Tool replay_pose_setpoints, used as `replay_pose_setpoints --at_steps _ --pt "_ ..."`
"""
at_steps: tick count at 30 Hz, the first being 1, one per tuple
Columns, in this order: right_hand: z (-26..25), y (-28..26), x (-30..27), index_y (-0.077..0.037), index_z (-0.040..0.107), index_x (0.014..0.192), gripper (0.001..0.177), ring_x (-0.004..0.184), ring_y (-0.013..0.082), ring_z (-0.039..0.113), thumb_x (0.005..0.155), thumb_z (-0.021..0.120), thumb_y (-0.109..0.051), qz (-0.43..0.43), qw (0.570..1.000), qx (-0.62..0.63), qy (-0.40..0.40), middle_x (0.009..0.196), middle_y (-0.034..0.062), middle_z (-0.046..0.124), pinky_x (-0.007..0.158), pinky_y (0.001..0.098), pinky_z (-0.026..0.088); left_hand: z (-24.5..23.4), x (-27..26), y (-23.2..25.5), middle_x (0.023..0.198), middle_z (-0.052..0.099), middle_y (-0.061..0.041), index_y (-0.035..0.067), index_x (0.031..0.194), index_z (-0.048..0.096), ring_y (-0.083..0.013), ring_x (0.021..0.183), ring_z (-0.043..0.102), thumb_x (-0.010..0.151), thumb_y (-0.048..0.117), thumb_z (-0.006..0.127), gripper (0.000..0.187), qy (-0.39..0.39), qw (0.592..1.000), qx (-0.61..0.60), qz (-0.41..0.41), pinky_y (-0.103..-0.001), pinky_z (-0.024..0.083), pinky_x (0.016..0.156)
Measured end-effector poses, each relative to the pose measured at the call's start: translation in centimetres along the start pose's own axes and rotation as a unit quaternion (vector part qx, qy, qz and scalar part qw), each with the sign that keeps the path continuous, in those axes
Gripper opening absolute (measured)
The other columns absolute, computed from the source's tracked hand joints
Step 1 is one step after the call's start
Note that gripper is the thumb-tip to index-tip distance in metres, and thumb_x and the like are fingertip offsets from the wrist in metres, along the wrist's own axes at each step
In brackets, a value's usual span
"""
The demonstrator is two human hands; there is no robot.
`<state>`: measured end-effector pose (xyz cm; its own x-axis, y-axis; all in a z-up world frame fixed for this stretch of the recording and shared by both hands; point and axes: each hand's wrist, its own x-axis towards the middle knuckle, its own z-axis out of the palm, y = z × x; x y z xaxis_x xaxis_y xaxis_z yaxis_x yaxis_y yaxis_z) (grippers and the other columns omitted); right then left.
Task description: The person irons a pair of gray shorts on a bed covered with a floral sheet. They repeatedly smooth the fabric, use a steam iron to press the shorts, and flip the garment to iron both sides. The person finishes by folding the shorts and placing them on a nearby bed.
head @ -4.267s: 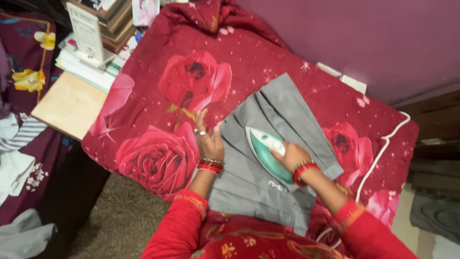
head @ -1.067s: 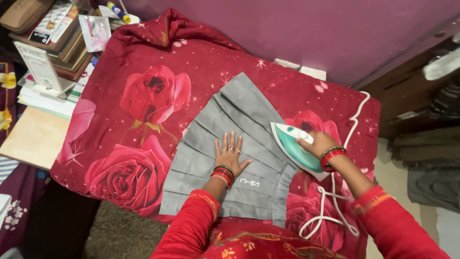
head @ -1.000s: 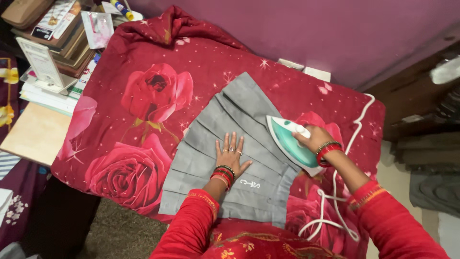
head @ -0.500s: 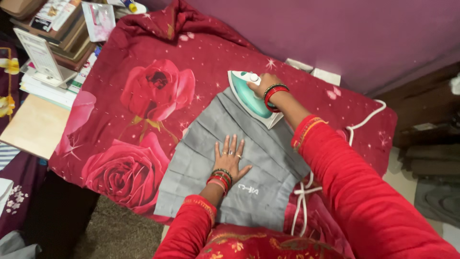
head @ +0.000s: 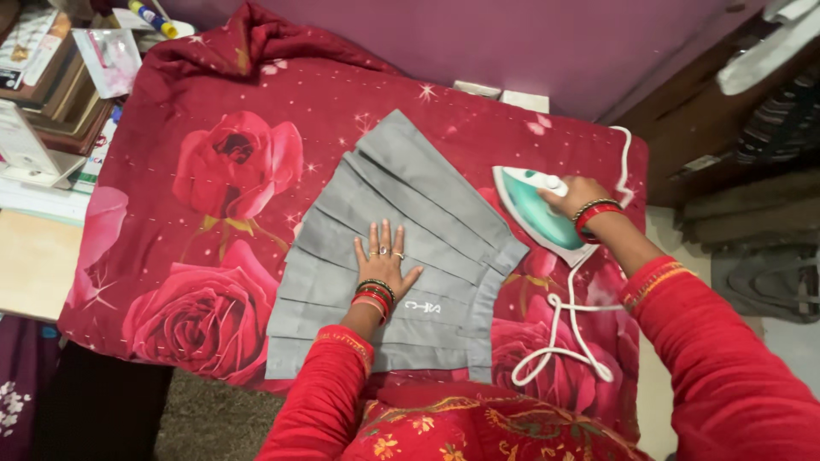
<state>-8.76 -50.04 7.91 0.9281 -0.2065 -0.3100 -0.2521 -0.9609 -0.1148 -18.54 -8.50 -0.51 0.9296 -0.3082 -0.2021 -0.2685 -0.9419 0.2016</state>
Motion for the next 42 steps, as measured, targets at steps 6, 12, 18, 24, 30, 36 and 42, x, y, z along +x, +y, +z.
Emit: replay_pose_setpoints --at_steps 6,12,18,24,30,36,42 --pt "-1.6 3.1 -1.7 -0.002 0.072 0.123 0.07 0.108 0.0426 0.07 0.091 0.063 -0.064 0.106 0.992 0.038 0.048 0.115 0.0277 0.073 0.096 0.051 0.054 -3.0 1.1 4.7 0.17 0.006 -0.018 0.012 0.164 0.012 -0.04 0.157 0.004 0.087 0.053 0.061 0.099 -0.062 0.997 -0.051 -0.009 -0.069 0.007 0.119" --pt "-1.5 0.8 -5.0 -0.001 0.06 0.128 0.063 0.113 0.0413 0.061 0.086 0.079 -0.044 -0.042 0.962 0.026 0.27 0.121 0.0235 0.066 0.096 0.0512 0.048 4.9 10.4 16.6 0.162 0.037 -0.006 0.016 0.154 0.037 -0.0255 0.152 0.03 0.095 0.023 0.045 0.06 0.072 0.936 0.094 0.332 -0.06 0.018 0.12" --pt "16.9 -2.3 -16.3 -0.006 0.043 0.133 0.051 0.103 0.0225 0.061 0.09 0.069 -0.014 0.115 0.841 0.485 0.209 0.111 0.0078 0.057 0.09 0.0371 0.051 5.2 15.9 19.9 0.126 0.071 -0.002 0.029 0.123 0.072 -0.0237 0.122 0.063 0.099 0.022 0.051 0.033 -0.091 0.927 0.139 0.337 -0.053 0.034 0.111" --pt "23.5 -5.3 -21.9 -0.004 0.054 0.126 0.066 0.101 0.016 0.068 0.073 0.086 -0.026 -0.1 0.788 0.599 -0.099 0.112 0.004 0.069 0.088 0.0355 0.057 -7.8 13.7 12.4 0.096 0.074 -0.001 0.022 0.095 0.078 -0.0237 0.1 0.07 0.07 0.045 0.087 0.036 -0.091 0.888 0.049 0.448 -0.046 0.041 0.095" --pt "12.5 -8.4 -19.3 0.002 0.067 0.088 0.041 0.071 0.0125 0.057 0.088 0.079 -0.037 -0.138 0.912 0.38 -0.067 0.076 0.0105 0.066 0.062 0.0372 0.053 -23.1 8.5 1.8 0.084 0.07 -0.003 0.018 0.082 0.078 -0.0272 0.092 0.067 0.069 0.036 0.088 0.025 0.079 0.878 -0.059 0.469 -0.049 0.048 0.081" --pt "-12.4 -14.9 -16.8 -0.001 0.068 0.102 0.035 0.069 0.0265 0.067 0.095 0.069 -0.036 -0.292 0.938 0.173 0.07 0.084 0.0139 0.07 0.068 0.0394 0.053 -36.4 2.0 -8.4 0.09 0.065 -0.013 0.005 0.088 0.073 -0.0331 0.087 0.064 0.077 0.032 0.089 0.034 0.19 0.905 -0.134 0.356 -0.045 0.05 0.075" --pt "-27.3 -25.8 -15.7 -0.016 0.076 0.112 0.027 0.088 0.0376 0.071 0.094 0.067 -0.033 -0.353 0.919 -0.121 0.128 0.091 0.0155 0.076 0.076 0.048 0.054 -41.2 -1.8 -15.5 0.09 0.064 -0.014 0.004 0.086 0.072 -0.036 0.089 0.063 0.085 0.032 0.088 0.032 0.275 0.898 -0.088 0.332 -0.048 0.049 0.077"
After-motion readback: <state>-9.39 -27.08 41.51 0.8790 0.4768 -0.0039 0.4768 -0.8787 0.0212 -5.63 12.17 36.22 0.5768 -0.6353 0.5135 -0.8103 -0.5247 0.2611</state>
